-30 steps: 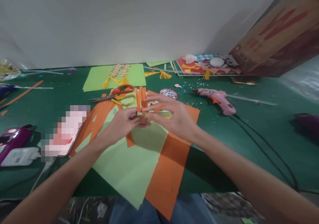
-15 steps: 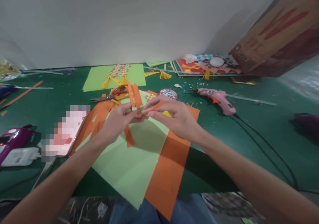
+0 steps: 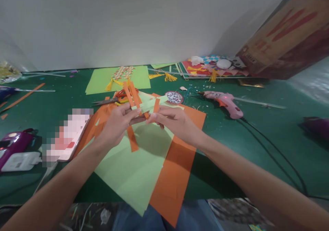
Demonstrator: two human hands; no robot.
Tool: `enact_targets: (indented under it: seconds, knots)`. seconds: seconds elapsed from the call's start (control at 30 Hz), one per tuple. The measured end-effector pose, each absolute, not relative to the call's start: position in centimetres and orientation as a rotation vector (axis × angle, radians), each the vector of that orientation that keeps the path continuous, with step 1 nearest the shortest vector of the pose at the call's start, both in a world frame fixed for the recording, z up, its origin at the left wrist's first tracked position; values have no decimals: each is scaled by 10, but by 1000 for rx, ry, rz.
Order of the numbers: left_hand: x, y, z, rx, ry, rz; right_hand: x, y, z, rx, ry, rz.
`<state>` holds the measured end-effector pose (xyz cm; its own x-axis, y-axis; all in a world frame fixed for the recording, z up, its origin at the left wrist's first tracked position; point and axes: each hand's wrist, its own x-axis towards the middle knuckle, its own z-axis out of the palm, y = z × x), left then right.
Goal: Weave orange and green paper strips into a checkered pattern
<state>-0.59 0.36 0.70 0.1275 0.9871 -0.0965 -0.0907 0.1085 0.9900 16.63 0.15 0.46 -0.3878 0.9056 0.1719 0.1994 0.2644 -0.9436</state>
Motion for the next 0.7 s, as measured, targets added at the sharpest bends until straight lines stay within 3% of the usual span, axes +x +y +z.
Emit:
enact_targets:
  seconds: [0.33, 0.7]
  knots:
    - [-9, 5, 7, 999, 1011, 1126, 165, 3, -2, -1168, -1536, 1525]
    - [-9, 4, 7, 1053, 1009, 1094, 165, 6, -1, -1171, -1452, 1621]
